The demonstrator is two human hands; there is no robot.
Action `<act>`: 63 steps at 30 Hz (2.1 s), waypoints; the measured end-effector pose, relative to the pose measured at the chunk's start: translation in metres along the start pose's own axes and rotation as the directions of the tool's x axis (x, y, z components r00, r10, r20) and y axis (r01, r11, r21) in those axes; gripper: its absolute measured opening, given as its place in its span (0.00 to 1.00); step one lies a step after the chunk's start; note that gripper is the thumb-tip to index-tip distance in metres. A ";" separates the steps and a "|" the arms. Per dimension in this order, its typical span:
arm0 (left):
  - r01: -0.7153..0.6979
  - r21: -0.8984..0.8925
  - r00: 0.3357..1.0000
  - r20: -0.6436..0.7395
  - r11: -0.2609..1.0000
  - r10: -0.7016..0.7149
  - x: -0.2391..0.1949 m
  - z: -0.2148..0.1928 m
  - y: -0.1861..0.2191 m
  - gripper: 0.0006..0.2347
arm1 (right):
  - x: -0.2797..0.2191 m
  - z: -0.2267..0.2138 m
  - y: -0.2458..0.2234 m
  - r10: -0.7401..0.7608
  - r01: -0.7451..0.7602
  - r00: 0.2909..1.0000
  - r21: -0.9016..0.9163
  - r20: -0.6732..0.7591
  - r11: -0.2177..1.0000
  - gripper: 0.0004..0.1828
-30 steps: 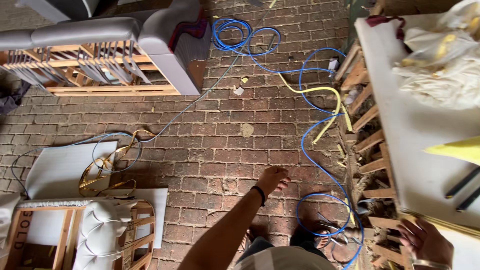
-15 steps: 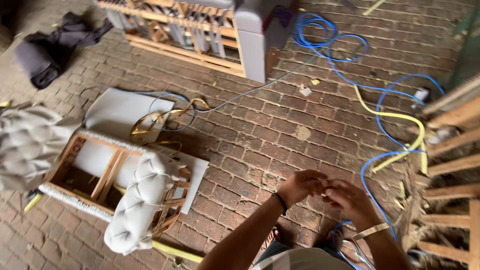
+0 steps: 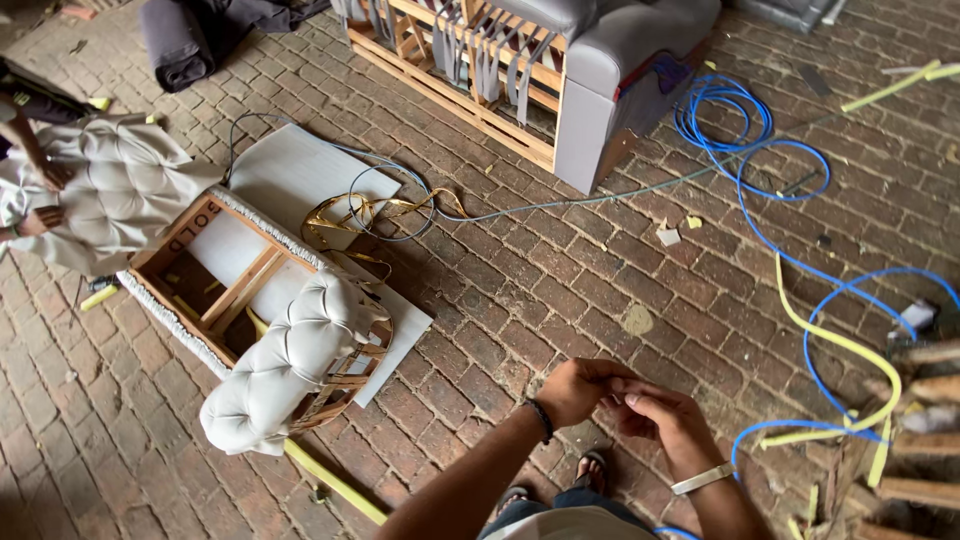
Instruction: The person places a yellow foam piece on a table, then walks to a sofa frame and drapes a light-colored fabric over the armrest. They use a pneumatic staple gun to attach the fabric to the wooden frame, working along the armrest and side.
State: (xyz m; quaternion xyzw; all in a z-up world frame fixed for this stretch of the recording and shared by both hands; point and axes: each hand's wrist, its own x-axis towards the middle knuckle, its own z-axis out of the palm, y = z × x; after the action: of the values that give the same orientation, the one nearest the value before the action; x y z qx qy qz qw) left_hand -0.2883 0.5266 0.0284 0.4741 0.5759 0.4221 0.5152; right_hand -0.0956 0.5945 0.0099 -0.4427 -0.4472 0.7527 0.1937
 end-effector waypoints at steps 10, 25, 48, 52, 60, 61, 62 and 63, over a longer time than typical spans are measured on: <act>0.029 -0.177 0.996 -0.074 0.984 -0.043 0.083 -0.071 0.028 0.13 | 0.122 0.004 -0.077 0.048 -0.032 0.993 -0.138 0.112 0.990 0.17; -0.150 -0.308 0.911 -0.413 0.939 0.010 0.270 -0.407 0.007 0.08 | 0.422 0.225 -0.250 0.036 0.022 0.966 -0.219 0.257 0.976 0.16; 0.080 -0.314 0.696 -0.661 0.946 -0.279 0.601 -0.846 0.041 0.11 | 0.981 0.351 -0.536 -0.037 0.061 0.981 -0.125 0.188 0.990 0.13; 0.071 -0.384 0.684 -0.652 0.920 -0.325 0.635 -0.895 0.045 0.11 | 1.034 0.382 -0.562 -0.037 0.073 0.982 -0.191 0.186 0.979 0.13; 0.056 -0.434 0.726 -0.600 0.899 -0.335 0.733 -1.033 0.001 0.11 | 1.148 0.430 -0.573 -0.022 0.040 0.998 -0.389 0.051 0.921 0.16; 0.033 -0.446 0.749 -0.582 0.895 -0.317 0.754 -1.059 -0.004 0.11 | 1.171 0.438 -0.577 -0.048 0.036 0.999 -0.482 -0.014 0.876 0.17; 0.032 -0.464 0.776 -0.546 0.885 -0.314 0.767 -1.076 -0.009 0.11 | 1.179 0.441 -0.569 -0.062 -0.001 0.994 -0.563 -0.093 0.827 0.19; 0.044 -0.433 0.798 -0.527 0.900 -0.292 0.779 -1.099 -0.012 0.11 | 1.191 0.449 -0.562 -0.172 0.056 0.980 -0.698 -0.097 0.714 0.23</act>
State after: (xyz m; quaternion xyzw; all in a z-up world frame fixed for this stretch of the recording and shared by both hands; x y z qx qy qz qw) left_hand -1.3970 1.2911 -0.0101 0.1530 0.6470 0.6061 0.4367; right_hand -1.1664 1.4834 -0.0092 -0.5114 -0.7058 0.4810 0.0947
